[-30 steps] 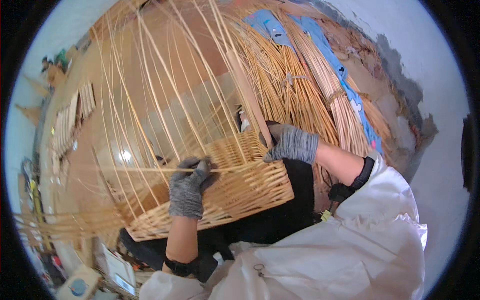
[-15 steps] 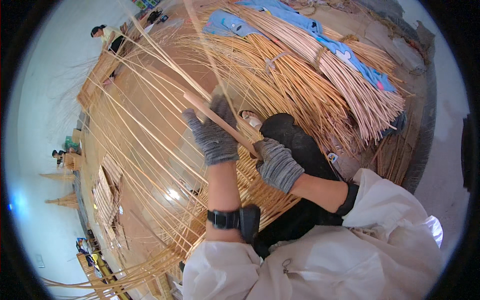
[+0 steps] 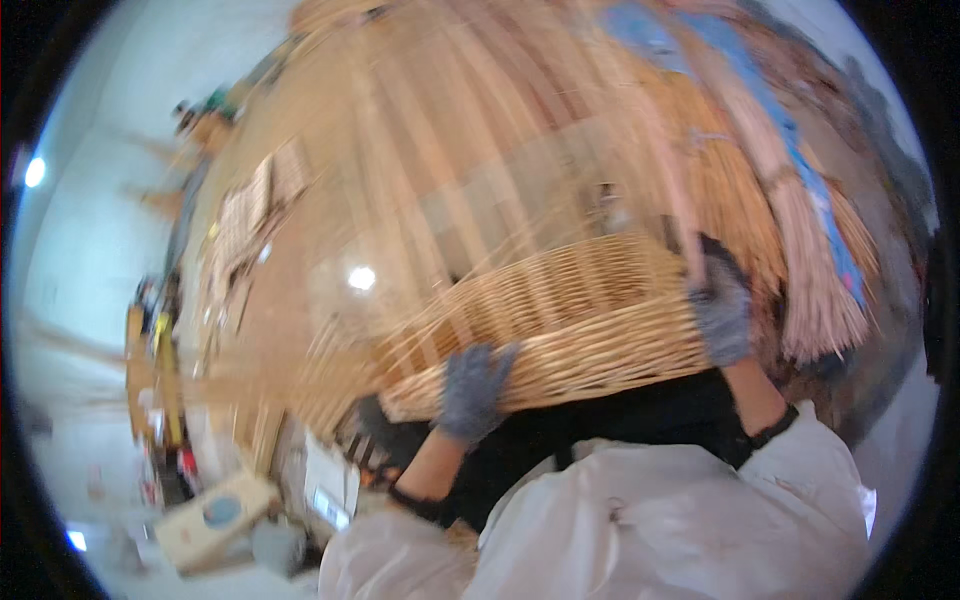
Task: Weave and assemble a large wicker basket using wooden rods and a measuring tape.
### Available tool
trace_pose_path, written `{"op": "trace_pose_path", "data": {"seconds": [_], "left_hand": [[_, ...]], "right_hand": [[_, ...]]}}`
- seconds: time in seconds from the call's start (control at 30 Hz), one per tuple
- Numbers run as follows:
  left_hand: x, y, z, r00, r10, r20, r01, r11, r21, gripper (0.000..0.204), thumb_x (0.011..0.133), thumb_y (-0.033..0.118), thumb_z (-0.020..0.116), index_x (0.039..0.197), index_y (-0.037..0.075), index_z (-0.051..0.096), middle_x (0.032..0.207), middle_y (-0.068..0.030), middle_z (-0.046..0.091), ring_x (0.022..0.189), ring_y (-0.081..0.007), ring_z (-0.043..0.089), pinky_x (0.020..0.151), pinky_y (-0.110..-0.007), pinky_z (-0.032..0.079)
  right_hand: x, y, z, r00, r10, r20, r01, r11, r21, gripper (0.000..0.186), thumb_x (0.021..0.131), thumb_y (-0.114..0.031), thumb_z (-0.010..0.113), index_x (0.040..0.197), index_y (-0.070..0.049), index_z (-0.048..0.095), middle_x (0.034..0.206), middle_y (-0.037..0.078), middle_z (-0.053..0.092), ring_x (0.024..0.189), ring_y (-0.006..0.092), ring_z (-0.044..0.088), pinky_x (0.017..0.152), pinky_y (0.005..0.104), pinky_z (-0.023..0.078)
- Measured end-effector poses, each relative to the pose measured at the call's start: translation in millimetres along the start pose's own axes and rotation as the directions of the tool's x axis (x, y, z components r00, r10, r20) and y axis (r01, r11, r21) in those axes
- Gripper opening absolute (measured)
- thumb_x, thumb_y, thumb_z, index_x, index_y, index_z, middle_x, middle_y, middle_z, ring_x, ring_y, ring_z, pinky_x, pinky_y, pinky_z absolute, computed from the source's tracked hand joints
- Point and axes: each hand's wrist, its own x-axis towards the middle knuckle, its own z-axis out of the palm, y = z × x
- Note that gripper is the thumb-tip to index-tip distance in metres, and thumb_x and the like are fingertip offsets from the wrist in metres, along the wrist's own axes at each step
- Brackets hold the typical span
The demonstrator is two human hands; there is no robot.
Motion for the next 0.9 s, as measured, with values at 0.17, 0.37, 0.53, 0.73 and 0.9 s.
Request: {"op": "trace_pose_path", "data": {"seconds": [0.17,0.37,0.53,0.73,0.9], "left_hand": [[5.4,2.0,-6.3,0.996,0.036,-0.080,-0.030,0.997,0.067,0.077,0.063,0.021,0.063,0.130,0.015,0.027,0.114,-0.0164,0.041,0.107,-0.0310,0.039,0.089,-0.046,0.028],[-40.4,-34.2,7.7,0.593,-0.344,-0.728,0.068,0.922,-0.380,0.042,0.075,0.019,0.057,0.111,0.003,0.042,0.107,-0.0147,0.048,0.099,-0.0297,0.046,0.089,-0.042,0.035],[-68.5,-99.5,59.7,0.185,-0.886,-0.426,0.002,0.434,-0.901,0.042,0.073,0.013,0.065,0.106,-0.002,0.044,0.093,-0.0116,0.053,0.085,-0.0178,0.052,0.076,-0.029,0.043],[-34.9,-118.9,76.7,0.358,-0.868,-0.343,-0.234,0.272,-0.934,0.052,0.058,0.015,0.076,0.096,-0.003,0.045,0.088,-0.0103,0.052,0.080,-0.0176,0.051,0.073,-0.028,0.044],[-9.3,-144.3,133.7,0.262,-0.936,-0.237,-0.289,0.159,-0.944,0.052,0.057,0.016,0.076,0.095,-0.002,0.046,0.086,-0.0101,0.051,0.078,-0.0179,0.050,0.072,-0.029,0.044]], "right_hand": [[29.7,59.3,-0.2,0.999,-0.025,-0.023,0.022,0.992,-0.123,0.023,0.086,-0.019,0.048,0.096,0.000,0.055,0.082,0.005,0.058,0.075,0.0123,0.051,0.071,0.0250,0.042],[71.7,47.2,10.5,0.997,0.013,-0.074,-0.063,0.672,-0.738,0.028,0.087,-0.023,0.045,0.100,0.000,0.054,0.085,0.010,0.060,0.071,0.0180,0.056,0.065,0.0288,0.044],[31.7,-112.0,137.0,0.810,-0.289,0.511,0.498,0.799,-0.337,0.030,0.072,-0.006,0.060,0.101,-0.001,0.055,0.093,0.015,0.059,0.080,0.0222,0.059,0.073,0.0286,0.046],[-51.2,-246.3,337.6,0.126,-0.243,0.962,0.990,-0.029,-0.137,0.015,0.077,-0.017,0.052,0.088,-0.008,0.057,0.073,0.009,0.058,0.070,0.0263,0.059,0.055,0.0340,0.048],[-54.3,-225.8,394.5,0.158,-0.297,0.942,0.987,0.019,-0.160,0.011,0.078,-0.013,0.050,0.084,-0.005,0.055,0.068,0.012,0.057,0.067,0.0266,0.059,0.054,0.0366,0.047]]}}
